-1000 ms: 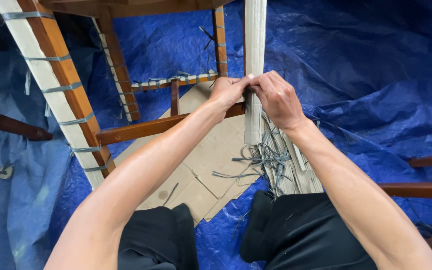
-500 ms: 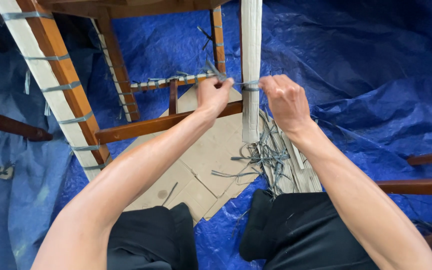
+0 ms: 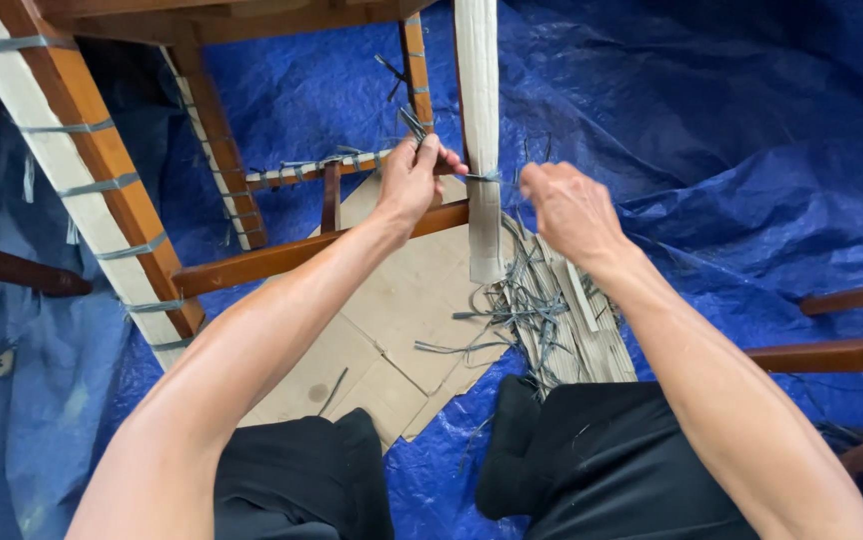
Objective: Tying bundles of furniture components to a chair leg using thin strips for storage or transport.
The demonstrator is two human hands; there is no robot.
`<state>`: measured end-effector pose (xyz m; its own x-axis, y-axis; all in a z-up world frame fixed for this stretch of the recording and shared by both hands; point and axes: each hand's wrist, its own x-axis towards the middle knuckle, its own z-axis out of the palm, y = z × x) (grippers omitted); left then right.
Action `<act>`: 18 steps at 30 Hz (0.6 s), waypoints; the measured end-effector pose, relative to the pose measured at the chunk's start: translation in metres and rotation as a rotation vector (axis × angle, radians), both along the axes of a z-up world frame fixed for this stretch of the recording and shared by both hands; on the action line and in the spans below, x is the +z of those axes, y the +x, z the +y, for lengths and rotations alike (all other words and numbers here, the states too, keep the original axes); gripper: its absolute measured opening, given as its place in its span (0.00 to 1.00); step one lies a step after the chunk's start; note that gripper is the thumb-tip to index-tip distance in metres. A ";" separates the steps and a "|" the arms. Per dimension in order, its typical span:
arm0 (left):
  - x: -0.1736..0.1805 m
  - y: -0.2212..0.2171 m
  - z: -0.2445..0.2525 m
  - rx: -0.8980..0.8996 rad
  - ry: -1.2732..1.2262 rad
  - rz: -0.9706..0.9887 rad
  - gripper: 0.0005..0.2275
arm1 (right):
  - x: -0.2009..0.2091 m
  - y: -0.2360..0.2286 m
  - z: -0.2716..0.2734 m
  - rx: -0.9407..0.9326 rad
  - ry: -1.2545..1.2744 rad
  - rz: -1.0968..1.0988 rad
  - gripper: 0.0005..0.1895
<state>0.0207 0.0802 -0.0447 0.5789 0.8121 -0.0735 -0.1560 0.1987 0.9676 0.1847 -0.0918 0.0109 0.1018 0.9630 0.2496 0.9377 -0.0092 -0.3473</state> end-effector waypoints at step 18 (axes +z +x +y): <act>0.027 -0.008 -0.026 -0.156 0.760 0.202 0.07 | 0.013 -0.023 0.039 -0.026 0.258 0.474 0.04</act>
<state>0.0131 0.0540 -0.0174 0.7244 0.5928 0.3518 0.0122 -0.5212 0.8533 0.1614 -0.0524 0.0236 0.2841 0.8720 0.3986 0.6782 0.1112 -0.7264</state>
